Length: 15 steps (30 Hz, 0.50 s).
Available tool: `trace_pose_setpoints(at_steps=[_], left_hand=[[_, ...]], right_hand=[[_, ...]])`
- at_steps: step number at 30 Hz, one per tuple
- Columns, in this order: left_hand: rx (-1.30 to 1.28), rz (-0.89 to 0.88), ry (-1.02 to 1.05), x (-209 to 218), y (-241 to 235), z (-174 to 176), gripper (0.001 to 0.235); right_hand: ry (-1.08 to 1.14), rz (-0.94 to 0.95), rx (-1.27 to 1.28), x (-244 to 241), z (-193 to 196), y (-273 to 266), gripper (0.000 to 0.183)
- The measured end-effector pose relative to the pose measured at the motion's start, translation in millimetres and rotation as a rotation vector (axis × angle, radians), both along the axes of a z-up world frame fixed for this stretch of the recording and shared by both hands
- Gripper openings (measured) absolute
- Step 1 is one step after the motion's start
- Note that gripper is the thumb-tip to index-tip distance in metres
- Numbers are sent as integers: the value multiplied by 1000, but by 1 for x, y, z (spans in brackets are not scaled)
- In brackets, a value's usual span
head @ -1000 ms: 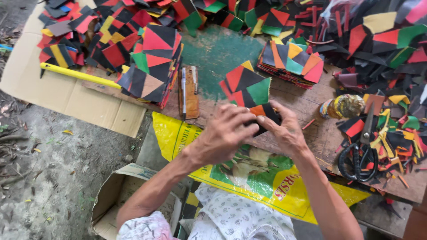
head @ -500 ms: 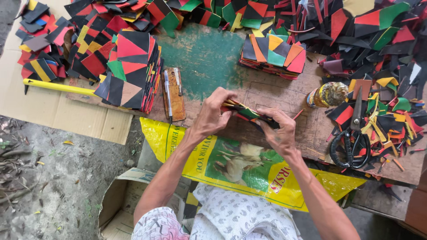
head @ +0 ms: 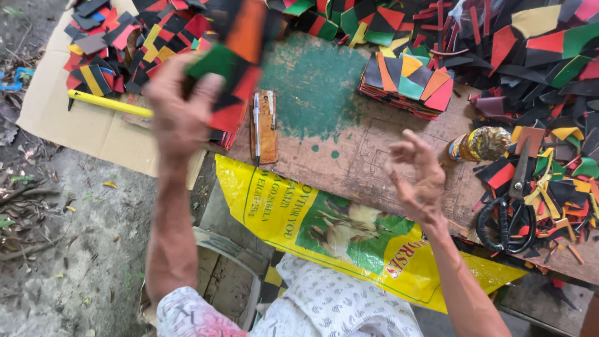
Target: The person assembles small geometric leather pieces into layered decorative items. They pick up individual colored leather shapes, apply adhesive from a small jar, and press the pieces together to form compact multi-colored units. The person stacks completed units on the table.
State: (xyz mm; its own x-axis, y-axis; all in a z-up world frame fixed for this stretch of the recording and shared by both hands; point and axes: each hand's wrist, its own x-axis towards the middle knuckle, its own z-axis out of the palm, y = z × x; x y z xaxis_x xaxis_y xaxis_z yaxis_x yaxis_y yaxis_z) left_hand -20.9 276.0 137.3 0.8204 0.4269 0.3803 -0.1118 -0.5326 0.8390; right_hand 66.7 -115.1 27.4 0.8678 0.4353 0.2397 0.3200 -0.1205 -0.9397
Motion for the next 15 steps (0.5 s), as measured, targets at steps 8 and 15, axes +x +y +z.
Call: trace_pose_setpoints(at_steps=[8,15], left_hand=[[123,268,287,-10,38,-18,48],[636,218,412,-13,18,-13,134]], right_hand=[[68,7,-190,-19,-29,-4,63],[119,-27,-139,-22,-34,-14,60]])
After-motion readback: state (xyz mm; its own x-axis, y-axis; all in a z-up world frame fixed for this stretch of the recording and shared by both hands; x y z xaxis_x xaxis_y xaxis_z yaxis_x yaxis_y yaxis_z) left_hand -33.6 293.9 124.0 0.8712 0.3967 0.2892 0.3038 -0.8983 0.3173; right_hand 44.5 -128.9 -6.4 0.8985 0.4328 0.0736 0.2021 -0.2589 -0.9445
